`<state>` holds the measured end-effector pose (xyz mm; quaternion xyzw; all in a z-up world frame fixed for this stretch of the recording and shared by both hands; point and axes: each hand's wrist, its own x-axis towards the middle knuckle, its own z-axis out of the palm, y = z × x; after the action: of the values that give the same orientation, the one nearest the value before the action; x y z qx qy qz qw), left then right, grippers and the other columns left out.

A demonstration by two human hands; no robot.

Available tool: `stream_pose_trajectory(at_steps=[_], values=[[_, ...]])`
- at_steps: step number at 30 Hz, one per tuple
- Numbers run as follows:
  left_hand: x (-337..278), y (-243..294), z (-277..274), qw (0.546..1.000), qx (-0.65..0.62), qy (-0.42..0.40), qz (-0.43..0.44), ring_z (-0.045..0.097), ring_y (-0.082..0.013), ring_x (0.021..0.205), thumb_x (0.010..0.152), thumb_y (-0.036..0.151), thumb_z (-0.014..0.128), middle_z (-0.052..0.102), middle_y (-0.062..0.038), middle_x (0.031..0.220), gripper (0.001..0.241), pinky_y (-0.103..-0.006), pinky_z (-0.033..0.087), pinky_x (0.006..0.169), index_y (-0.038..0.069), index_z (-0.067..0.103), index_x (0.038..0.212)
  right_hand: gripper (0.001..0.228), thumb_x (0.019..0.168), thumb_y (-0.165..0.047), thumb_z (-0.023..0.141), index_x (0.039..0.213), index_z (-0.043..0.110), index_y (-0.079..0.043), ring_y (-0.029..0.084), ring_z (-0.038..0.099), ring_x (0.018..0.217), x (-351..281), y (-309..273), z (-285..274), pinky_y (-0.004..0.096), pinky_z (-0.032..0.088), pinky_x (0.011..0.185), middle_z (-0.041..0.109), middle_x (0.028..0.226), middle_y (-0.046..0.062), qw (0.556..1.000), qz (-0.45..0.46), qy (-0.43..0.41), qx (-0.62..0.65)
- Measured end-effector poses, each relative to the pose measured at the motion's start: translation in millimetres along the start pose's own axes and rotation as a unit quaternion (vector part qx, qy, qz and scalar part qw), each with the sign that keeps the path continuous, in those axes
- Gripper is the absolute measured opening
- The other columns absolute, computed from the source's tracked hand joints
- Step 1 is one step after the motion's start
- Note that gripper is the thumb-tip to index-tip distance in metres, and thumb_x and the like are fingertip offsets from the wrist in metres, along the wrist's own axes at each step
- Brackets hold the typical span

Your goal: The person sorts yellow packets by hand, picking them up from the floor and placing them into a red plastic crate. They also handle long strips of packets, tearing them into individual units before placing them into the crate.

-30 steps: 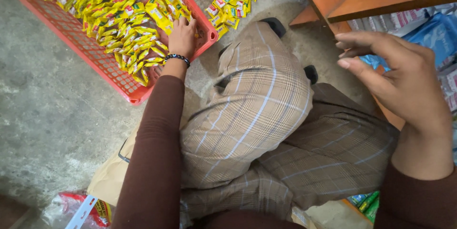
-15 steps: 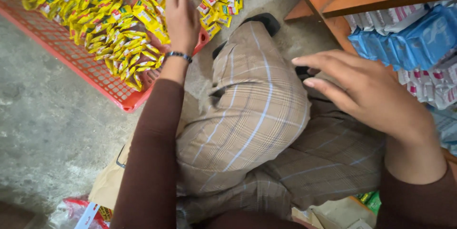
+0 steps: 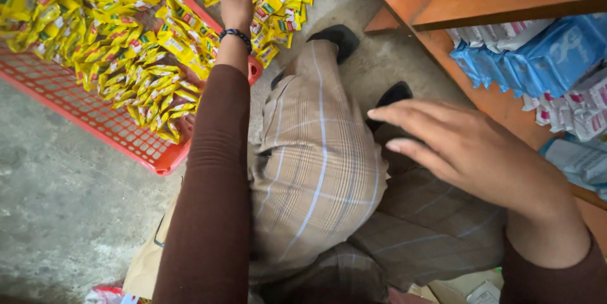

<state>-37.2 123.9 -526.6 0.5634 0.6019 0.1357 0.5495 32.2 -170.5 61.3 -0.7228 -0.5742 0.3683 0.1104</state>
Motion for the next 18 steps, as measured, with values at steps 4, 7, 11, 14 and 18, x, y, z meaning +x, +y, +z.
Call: stream_pose_trajectory(at_steps=[4,7,11,14,18], values=[[-11.6,26.0,-21.3,0.91,-0.39,-0.033,-0.138,0.064,-0.0222,0.075,0.091,0.008,0.054,0.064,-0.01,0.109,0.065,-0.0515,0.064,0.072,0.013,0.026,0.149,0.047,0.09,-0.026,0.068,0.133,0.061,-0.008,0.028,0.066,0.11,-1.2,0.1,1.1,0.039,0.053,0.089,0.069,0.121,0.01,0.999,-0.034,0.012,-0.021],[-18.4,38.7,-33.8,0.869,-0.459,-0.018,-0.186,0.046,-0.0165,0.052,0.098,0.014,0.046,0.056,-0.006,0.092,0.058,-0.0402,0.046,0.049,0.018,0.026,0.152,0.048,0.088,-0.027,0.069,0.132,0.062,-0.008,0.027,0.066,0.111,1.1,-0.5,0.9,0.039,0.053,0.091,0.069,0.122,0.009,0.999,-0.033,0.005,-0.028],[2.9,19.4,-30.9,0.84,-0.512,-0.025,-0.179,0.038,-0.0149,0.044,0.1,0.012,0.047,0.048,-0.006,0.075,0.048,-0.032,0.028,0.038,0.021,0.034,0.146,0.049,0.087,-0.027,0.069,0.132,0.062,-0.009,0.027,0.065,0.112,2.7,1.4,-0.1,0.04,0.052,0.091,0.069,0.122,0.008,0.999,-0.024,-0.001,-0.04],[18.7,0.1,-23.1,0.822,-0.547,-0.048,-0.152,0.036,-0.0162,0.043,0.102,0.016,0.049,0.044,-0.005,0.066,0.013,-0.0344,0.028,0.038,0.012,0.046,0.114,0.048,0.088,-0.027,0.069,0.132,0.062,-0.009,0.026,0.066,0.112,3.5,1.4,-0.8,0.04,0.053,0.091,0.069,0.122,0.008,0.999,-0.016,-0.002,-0.031],[17.6,0.1,-20.7,0.83,-0.535,-0.01,-0.155,0.037,-0.0148,0.043,0.1,0.021,0.057,0.048,-0.003,0.064,0.022,-0.0326,0.027,0.037,0.007,0.053,0.084,0.048,0.088,-0.027,0.068,0.132,0.062,-0.009,0.027,0.066,0.112,4.7,0.0,-2.3,0.04,0.052,0.09,0.068,0.122,0.008,0.999,-0.017,-0.004,-0.036]])
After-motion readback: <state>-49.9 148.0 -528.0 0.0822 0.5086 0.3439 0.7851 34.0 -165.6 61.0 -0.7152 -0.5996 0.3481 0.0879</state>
